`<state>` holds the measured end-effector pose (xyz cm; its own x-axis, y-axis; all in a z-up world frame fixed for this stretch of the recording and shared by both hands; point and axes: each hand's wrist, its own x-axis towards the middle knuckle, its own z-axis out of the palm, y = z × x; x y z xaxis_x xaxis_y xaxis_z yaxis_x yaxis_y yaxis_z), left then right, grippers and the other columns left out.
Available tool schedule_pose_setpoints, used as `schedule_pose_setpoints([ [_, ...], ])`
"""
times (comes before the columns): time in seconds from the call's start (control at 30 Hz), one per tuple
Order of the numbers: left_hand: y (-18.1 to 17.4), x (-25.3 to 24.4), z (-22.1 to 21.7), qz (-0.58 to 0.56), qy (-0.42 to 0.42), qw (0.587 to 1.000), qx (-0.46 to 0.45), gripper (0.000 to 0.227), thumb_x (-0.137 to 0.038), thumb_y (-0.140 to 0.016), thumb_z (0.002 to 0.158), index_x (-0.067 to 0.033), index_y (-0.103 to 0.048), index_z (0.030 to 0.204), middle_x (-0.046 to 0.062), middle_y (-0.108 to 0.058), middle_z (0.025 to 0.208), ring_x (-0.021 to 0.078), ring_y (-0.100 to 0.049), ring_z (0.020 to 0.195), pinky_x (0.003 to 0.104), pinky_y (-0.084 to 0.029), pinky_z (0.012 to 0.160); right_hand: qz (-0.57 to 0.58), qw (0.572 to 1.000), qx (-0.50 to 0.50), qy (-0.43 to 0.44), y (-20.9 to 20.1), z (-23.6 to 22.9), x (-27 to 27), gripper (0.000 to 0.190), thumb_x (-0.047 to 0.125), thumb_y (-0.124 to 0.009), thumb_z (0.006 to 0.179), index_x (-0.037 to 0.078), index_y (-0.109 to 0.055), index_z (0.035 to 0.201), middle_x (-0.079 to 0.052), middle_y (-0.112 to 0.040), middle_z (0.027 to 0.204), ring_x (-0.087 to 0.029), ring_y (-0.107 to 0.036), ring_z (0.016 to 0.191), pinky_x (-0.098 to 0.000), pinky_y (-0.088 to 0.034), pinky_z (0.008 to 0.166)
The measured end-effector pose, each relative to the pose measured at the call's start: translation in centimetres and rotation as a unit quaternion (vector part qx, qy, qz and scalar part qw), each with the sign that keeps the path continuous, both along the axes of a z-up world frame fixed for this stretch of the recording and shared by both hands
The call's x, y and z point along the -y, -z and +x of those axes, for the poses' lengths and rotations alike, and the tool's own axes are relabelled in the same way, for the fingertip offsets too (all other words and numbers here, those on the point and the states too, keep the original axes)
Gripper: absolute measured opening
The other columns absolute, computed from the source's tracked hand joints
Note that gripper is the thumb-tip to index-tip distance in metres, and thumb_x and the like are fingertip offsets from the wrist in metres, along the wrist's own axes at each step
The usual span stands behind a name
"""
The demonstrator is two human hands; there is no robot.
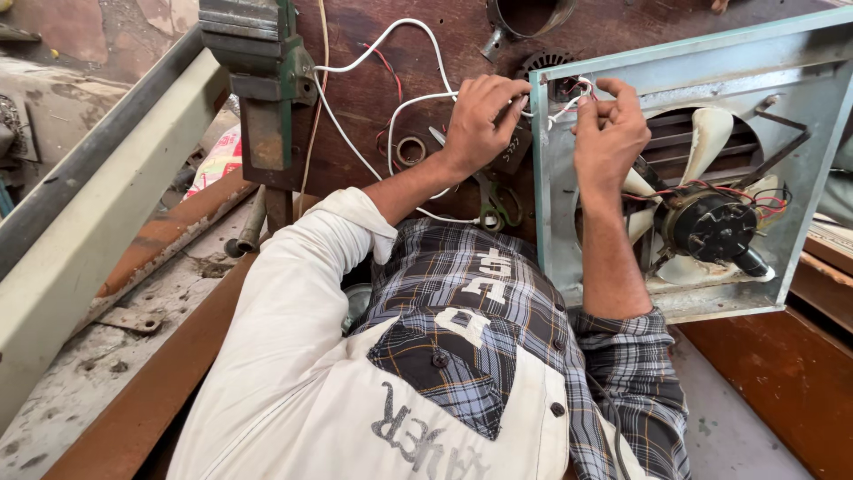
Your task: The person repairs a ceiling fan by connecting and taping wires to the motor and housing. They use electrical tape to secure connections and handle the fan blades and motor components throughout the process.
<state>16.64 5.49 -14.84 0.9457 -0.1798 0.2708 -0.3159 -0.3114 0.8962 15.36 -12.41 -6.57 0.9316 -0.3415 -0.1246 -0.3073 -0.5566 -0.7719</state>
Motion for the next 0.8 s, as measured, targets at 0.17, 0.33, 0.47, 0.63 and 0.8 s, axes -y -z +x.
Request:
schedule_pose_setpoints([
  [0.17,-0.6,0.6,-0.2,0.056,0.047,0.995,0.066,0.043,-0.013,-0.072,0.095,-0.0139,-0.064,0.137,0.010,-0.059,0.124,0.0271,-0.057,0.117,0.042,-0.041,0.101,-0.143,0.984,0.063,-0.082,0.6,-0.1,-0.4,0.013,0.004,-0.072,0.099,-0.004,-0.075,0.109,-0.015,-0.075,0.088,-0.019,-0.072,0.070,-0.0327,-0.056,0.062],
  [0.33,-1.3,2.0,-0.6,0.134,0.053,0.986,0.087,0.048,-0.019,-0.073,0.091,-0.0102,-0.062,0.136,0.020,-0.051,0.141,0.0358,-0.049,0.128,0.051,-0.033,0.108,-0.221,0.964,0.073,-0.128,2.1,-0.1,-0.5,0.010,0.007,-0.073,0.099,-0.002,-0.075,0.104,-0.017,-0.073,0.091,-0.030,-0.071,0.074,-0.0403,-0.056,0.067],
  [0.47,-1.6,2.0,-1.3,0.034,-0.016,0.999,0.004,0.034,-0.014,-0.072,0.096,-0.0139,-0.065,0.129,0.011,-0.054,0.143,0.0290,-0.052,0.135,0.045,-0.035,0.116,-0.276,0.951,0.062,-0.127,3.4,0.4,-0.3,0.011,0.011,-0.075,0.095,0.001,-0.071,0.092,-0.014,-0.071,0.085,-0.031,-0.069,0.074,-0.0436,-0.054,0.068],
  [0.63,-1.9,-0.1,-2.3,0.000,-0.045,0.999,-0.024,0.030,-0.010,-0.071,0.095,-0.0124,-0.068,0.125,0.009,-0.057,0.141,0.0261,-0.054,0.129,0.042,-0.038,0.113,-0.362,0.915,0.061,-0.166,4.8,1.0,-0.6,0.014,0.010,-0.076,0.094,0.002,-0.067,0.087,-0.013,-0.066,0.086,-0.033,-0.067,0.076,-0.0433,-0.053,0.067],
  [0.8,-2.0,-1.9,-3.7,0.014,-0.053,0.998,-0.042,0.029,-0.010,-0.070,0.095,-0.0119,-0.069,0.124,0.009,-0.058,0.140,0.0258,-0.055,0.127,0.042,-0.037,0.113,-0.374,0.892,0.056,-0.247,4.2,1.1,-0.6,0.006,0.007,-0.076,0.094,0.004,-0.072,0.091,-0.013,-0.064,0.085,-0.033,-0.068,0.080,-0.0432,-0.053,0.070],
])
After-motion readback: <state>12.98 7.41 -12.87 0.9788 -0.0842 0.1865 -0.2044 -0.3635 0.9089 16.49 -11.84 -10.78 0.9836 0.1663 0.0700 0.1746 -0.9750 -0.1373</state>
